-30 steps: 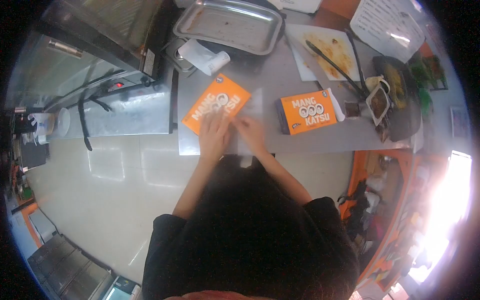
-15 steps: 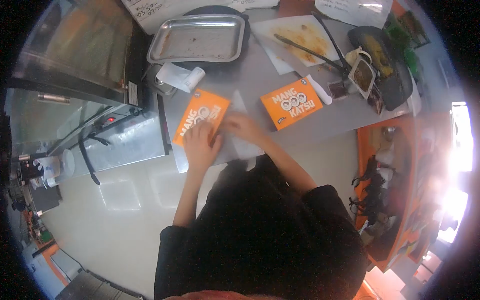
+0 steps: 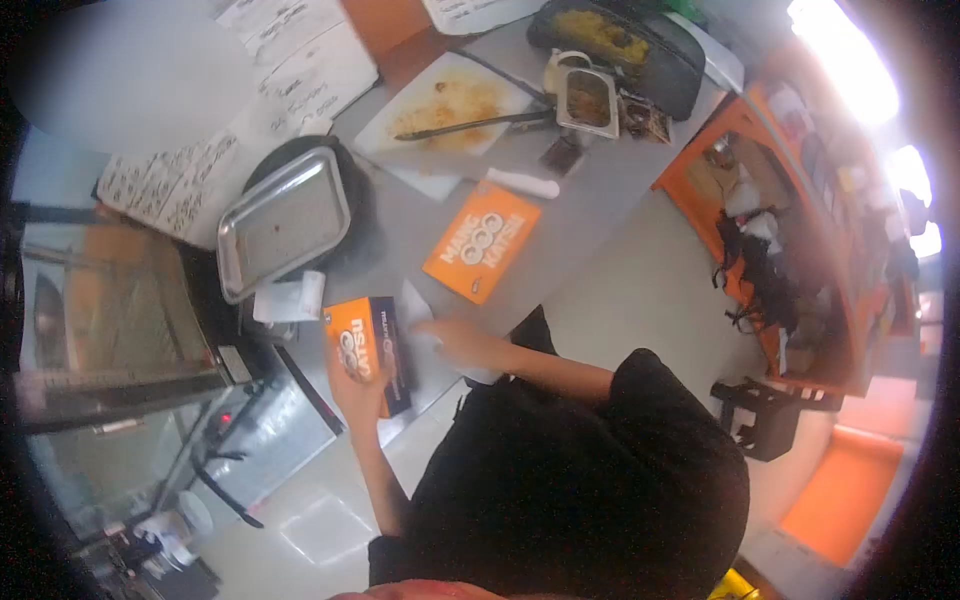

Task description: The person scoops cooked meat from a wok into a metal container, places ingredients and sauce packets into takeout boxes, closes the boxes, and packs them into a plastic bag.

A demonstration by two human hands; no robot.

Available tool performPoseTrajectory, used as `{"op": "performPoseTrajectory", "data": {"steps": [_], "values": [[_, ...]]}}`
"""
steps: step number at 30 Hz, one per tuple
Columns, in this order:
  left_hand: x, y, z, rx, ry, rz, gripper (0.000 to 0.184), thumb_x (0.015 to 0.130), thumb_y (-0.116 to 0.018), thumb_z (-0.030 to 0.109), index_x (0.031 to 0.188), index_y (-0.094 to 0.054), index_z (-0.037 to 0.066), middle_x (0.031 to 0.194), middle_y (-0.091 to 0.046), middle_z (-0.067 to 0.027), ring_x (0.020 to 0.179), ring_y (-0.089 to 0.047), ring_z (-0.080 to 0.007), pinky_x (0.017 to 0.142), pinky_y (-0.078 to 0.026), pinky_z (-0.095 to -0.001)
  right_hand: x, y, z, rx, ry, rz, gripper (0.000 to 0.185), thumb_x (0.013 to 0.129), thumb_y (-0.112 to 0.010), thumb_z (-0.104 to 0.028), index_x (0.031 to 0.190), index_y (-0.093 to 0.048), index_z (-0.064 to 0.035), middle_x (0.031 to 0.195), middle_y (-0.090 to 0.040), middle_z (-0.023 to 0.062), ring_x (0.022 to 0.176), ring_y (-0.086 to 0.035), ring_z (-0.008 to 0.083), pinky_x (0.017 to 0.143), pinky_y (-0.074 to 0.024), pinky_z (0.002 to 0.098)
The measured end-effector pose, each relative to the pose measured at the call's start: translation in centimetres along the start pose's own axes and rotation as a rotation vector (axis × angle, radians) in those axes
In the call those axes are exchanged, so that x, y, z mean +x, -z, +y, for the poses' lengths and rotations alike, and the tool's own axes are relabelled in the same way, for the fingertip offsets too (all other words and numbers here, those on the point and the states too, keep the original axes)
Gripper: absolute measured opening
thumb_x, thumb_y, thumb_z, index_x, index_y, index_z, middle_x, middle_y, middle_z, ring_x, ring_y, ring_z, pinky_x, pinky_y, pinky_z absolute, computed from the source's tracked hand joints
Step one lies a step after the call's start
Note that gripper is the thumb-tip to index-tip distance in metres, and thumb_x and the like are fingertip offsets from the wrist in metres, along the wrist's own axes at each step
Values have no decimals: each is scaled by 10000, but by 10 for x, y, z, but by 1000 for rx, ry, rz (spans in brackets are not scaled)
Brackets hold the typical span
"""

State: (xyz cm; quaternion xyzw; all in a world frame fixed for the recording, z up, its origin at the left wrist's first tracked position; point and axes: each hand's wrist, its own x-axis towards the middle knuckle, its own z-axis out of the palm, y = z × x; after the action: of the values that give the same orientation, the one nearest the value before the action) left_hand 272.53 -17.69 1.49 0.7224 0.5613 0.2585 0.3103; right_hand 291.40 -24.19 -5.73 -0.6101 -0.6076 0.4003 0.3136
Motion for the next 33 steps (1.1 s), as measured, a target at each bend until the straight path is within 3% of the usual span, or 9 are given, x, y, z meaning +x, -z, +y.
{"op": "performPoseTrajectory", "data": {"steps": [6, 12, 14, 16, 20, 22, 26, 30, 33], "values": [[34, -35, 114, 189, -448, -111, 899, 481, -759, 330, 1254, -355, 110, 1135, -405, -210, 1017, -417, -381, 832, -335, -462, -75, 64, -9, 234, 135, -437, 348, 695, -546, -74, 1042, -558, -67, 1021, -560, 91, 947, -520, 251, 835, -401, 331], [76, -104, 142, 489, -574, -133, 700, 688, -628, 404, 1283, -339, 176, 1132, -430, -169, 998, -434, -335, 832, -330, -427, -124, 107, 16, 454, -325, -230, 266, 730, -577, -169, 942, -599, -11, 955, -592, 114, 904, -547, 199, 809, -410, 304], [99, -102, 138, 289, -485, -281, 557, 773, -534, 425, 1259, -386, 196, 1060, -498, -153, 943, -476, -286, 822, -354, -387, -130, 109, 33, 665, -439, 3, 236, 758, -550, -179, 920, -606, -17, 929, -583, 85, 865, -543, 172, 804, -405, 286], [126, -86, 146, 5, -82, -544, 566, 810, -449, 496, 1235, -413, 123, 1037, -538, -144, 913, -518, -234, 796, -395, -347, -130, 103, 47, 906, -358, 319, 246, 799, -511, -206, 916, -597, -8, 870, -578, 42, 802, -542, 139, 777, -410, 267], [179, -127, 76, -484, 73, -882, 664, 825, -362, 555, 1241, -372, 37, 1153, -495, -117, 980, -515, -211, 815, -422, -343, -93, 80, 78, 1077, -267, 704, 349, 834, -486, -241, 1115, -499, -32, 1118, -506, 89, 1044, -455, 178, 912, -335, 298], [151, -132, 82, -827, 396, -1023, 698, 823, -345, 571, 1236, -362, 9, 1187, -471, -100, 1021, -499, -205, 847, -418, -329, -71, 85, 75, 761, -389, 673, 485, 847, -496, -298, 1250, -368, -61, 1267, -350, 101, 1201, -276, 189, 1002, -199, 321], [84, -132, 149, -579, 495, -896, 713, 808, -342, 594, 1259, -331, 42, 1234, -423, -95, 1086, -452, -208, 910, -381, -343, -64, 154, 11, 935, -278, 464, 760, 855, -420, -422, 1330, 2, -5, 1401, 6, 130, 1287, -49, 216, 1035, -99, 340], [25, -185, 160, -905, 496, -857, 669, 837, -309, 552, 1272, -293, 44, 1246, -402, -108, 1115, -424, -237, 937, -346, -361, -102, 189, 33, 1180, 9, 626, 706, 824, -468, -380, 1326, -126, -21, 1353, -187, 138, 1258, -158, 231, 1025, -139, 351], [-15, -221, 205, -931, 481, -796, 635, 858, -283, 519, 1278, -272, 44, 1274, -366, -110, 1138, -397, -241, 944, -333, -366, -152, 242, 57, 1196, 44, 415, 743, 830, -454, -409, 1339, -67, -30, 1384, -110, 124, 1274, -101, 231, 1028, -111, 357]]}}
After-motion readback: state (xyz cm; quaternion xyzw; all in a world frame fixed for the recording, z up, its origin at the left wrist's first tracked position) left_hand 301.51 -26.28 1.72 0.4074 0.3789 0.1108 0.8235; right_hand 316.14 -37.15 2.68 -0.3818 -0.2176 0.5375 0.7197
